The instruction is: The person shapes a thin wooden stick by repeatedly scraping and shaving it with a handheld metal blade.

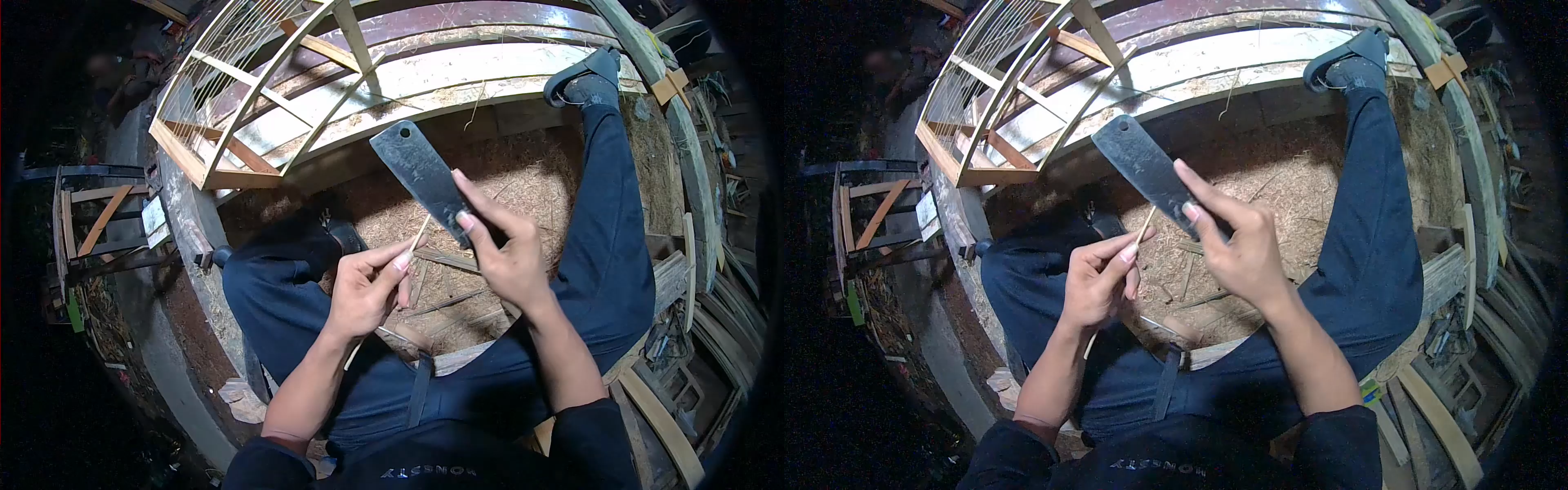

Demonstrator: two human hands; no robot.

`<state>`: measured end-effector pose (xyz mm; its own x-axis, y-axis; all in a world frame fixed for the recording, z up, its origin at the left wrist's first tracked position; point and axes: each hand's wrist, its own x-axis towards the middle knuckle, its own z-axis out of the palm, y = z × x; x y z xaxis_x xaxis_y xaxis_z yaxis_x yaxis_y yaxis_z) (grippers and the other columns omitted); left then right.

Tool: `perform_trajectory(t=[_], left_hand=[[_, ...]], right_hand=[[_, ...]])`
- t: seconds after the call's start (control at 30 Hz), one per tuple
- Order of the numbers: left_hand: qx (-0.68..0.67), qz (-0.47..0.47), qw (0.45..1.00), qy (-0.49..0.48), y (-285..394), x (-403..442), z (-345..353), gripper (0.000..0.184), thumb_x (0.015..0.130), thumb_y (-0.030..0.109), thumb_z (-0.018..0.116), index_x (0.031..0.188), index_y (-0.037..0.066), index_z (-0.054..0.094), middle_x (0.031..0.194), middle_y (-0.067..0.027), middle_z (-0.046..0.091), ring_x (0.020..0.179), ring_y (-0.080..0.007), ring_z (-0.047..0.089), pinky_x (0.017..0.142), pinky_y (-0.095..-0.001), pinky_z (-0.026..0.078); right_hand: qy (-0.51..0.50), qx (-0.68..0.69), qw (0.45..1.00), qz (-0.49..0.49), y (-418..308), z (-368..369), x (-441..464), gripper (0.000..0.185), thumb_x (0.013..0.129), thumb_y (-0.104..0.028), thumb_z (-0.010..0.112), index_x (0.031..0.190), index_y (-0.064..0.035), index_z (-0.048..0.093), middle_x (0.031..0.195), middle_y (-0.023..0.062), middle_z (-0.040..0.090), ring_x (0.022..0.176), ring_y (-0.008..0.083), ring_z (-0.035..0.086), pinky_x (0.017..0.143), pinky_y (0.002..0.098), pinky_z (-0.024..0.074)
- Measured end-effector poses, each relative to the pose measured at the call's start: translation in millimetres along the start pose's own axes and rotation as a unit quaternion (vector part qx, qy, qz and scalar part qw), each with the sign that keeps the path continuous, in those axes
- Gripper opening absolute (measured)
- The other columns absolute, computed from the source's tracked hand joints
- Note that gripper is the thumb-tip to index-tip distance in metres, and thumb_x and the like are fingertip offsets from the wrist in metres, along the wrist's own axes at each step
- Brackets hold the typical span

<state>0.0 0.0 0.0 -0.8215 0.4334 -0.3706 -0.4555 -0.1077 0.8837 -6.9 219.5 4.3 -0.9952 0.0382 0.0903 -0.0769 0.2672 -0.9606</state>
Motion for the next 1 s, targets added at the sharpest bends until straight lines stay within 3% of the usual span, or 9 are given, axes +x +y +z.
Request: perform_trajectory(t=[0.23, 0.3, 0.43, 0.47, 0.53, 0.57, 0.7, 0.9, 1.0], left_hand=[[0.022, -0.023, 0.999, -0.025, -0.8, -3.5, 4.7, 0.032, 0.106, 0.017, 0.054, 0.131, -0.001, 0.065, 0.06, -0.001, 0.057, 0.052, -0.0041, 0.048, 0.048, -0.0205, 0.033], [0.012, -0.012, 1.0, -0.016, -1.9, -0.3, 1.7, 0.033, 0.106, 0.021, 0.054, 0.128, -0.001, 0.066, 0.059, -0.001, 0.058, 0.051, -0.0038, 0.048, 0.047, -0.0203, 0.032], [0.015, -0.033, 0.999, -0.024, 3.9, -3.6, -3.4, 0.032, 0.107, 0.025, 0.053, 0.111, -0.002, 0.069, 0.058, -0.0014, 0.058, 0.051, -0.0039, 0.048, 0.048, -0.0199, 0.032], [0.014, -0.034, 0.999, -0.025, 5.4, -4.0, -2.3, 0.032, 0.107, 0.025, 0.053, 0.111, -0.002, 0.069, 0.058, -0.0014, 0.058, 0.051, -0.0039, 0.048, 0.048, -0.0199, 0.032], [0.037, -0.048, 0.998, -0.002, 9.2, -2.7, 0.6, 0.033, 0.107, 0.024, 0.052, 0.097, -0.004, 0.066, 0.054, -0.0015, 0.056, 0.046, -0.0048, 0.046, 0.047, -0.0204, 0.032], [0.037, -0.046, 0.998, -0.002, 8.0, -2.1, 0.6, 0.033, 0.107, 0.024, 0.052, 0.097, -0.004, 0.066, 0.054, -0.0015, 0.056, 0.046, -0.0048, 0.046, 0.047, -0.0204, 0.032], [0.023, -0.035, 0.999, -0.001, 6.1, -0.5, -1.5, 0.033, 0.107, 0.023, 0.051, 0.096, -0.004, 0.066, 0.054, -0.0005, 0.054, 0.046, -0.0047, 0.045, 0.047, -0.0205, 0.033], [0.017, -0.036, 0.999, 0.007, 6.4, 2.1, -1.9, 0.032, 0.107, 0.023, 0.053, 0.094, -0.003, 0.066, 0.055, 0.0004, 0.054, 0.046, -0.0044, 0.045, 0.047, -0.0204, 0.033], [0.012, -0.036, 0.999, -0.001, 6.7, 1.6, -1.3, 0.031, 0.106, 0.022, 0.054, 0.095, -0.003, 0.068, 0.056, 0.0013, 0.054, 0.047, -0.0041, 0.046, 0.048, -0.0202, 0.034]], right_hand=[[0.074, -0.016, 0.997, -0.008, -4.4, -3.2, 2.7, 0.046, 0.094, 0.0, 0.062, 0.139, -0.0084, 0.06, 0.118, 0.0231, 0.071, 0.106, 0.0238, 0.071, 0.088, 0.0323, 0.0547], [-0.008, -0.05, 0.998, -0.03, -8.3, 3.2, -6.4, 0.046, 0.094, 0.0, 0.061, 0.139, -0.008, 0.06, 0.113, 0.0242, 0.072, 0.1, 0.0214, 0.073, 0.084, 0.0322, 0.0551], [0.059, -0.015, 0.997, 0.04, -9.8, -0.8, 4.4, 0.047, 0.092, 0.0, 0.063, 0.139, -0.0086, 0.061, 0.107, 0.0249, 0.073, 0.093, 0.0241, 0.075, 0.08, 0.0343, 0.0556], [0.065, -0.009, 0.998, 0.002, -3.5, 0.2, 5.0, 0.047, 0.092, 0.0, 0.063, 0.138, -0.0086, 0.061, 0.107, 0.0257, 0.073, 0.09, 0.0258, 0.076, 0.078, 0.0345, 0.0559], [0.034, -0.037, 0.998, -0.039, -1.1, 7.5, -4.4, 0.046, 0.093, 0.0, 0.062, 0.138, -0.0083, 0.061, 0.107, 0.026, 0.072, 0.09, 0.0257, 0.076, 0.077, 0.034, 0.0561], [0.003, -0.061, 0.995, -0.082, -2.5, 11.4, -9.1, 0.046, 0.093, 0.001, 0.061, 0.138, -0.008, 0.061, 0.107, 0.0263, 0.072, 0.09, 0.0255, 0.076, 0.077, 0.0335, 0.0562], [0.029, -0.041, 0.999, 0.013, -8.7, 6.3, 0.2, 0.047, 0.092, 0.001, 0.063, 0.138, -0.0085, 0.061, 0.107, 0.0255, 0.072, 0.094, 0.0261, 0.075, 0.077, 0.033, 0.0562], [-0.039, -0.038, 0.995, -0.08, -4.7, 16.9, -12.7, 0.047, 0.093, 0.001, 0.062, 0.138, -0.0076, 0.061, 0.114, 0.0258, 0.07, 0.099, 0.0267, 0.074, 0.079, 0.0338, 0.0568], [-0.018, -0.011, 0.997, 0.072, -17.9, 2.7, 1.5, 0.048, 0.092, 0.002, 0.062, 0.139, -0.0065, 0.06, 0.123, 0.0259, 0.067, 0.11, 0.0295, 0.07, 0.09, 0.0363, 0.0555]])
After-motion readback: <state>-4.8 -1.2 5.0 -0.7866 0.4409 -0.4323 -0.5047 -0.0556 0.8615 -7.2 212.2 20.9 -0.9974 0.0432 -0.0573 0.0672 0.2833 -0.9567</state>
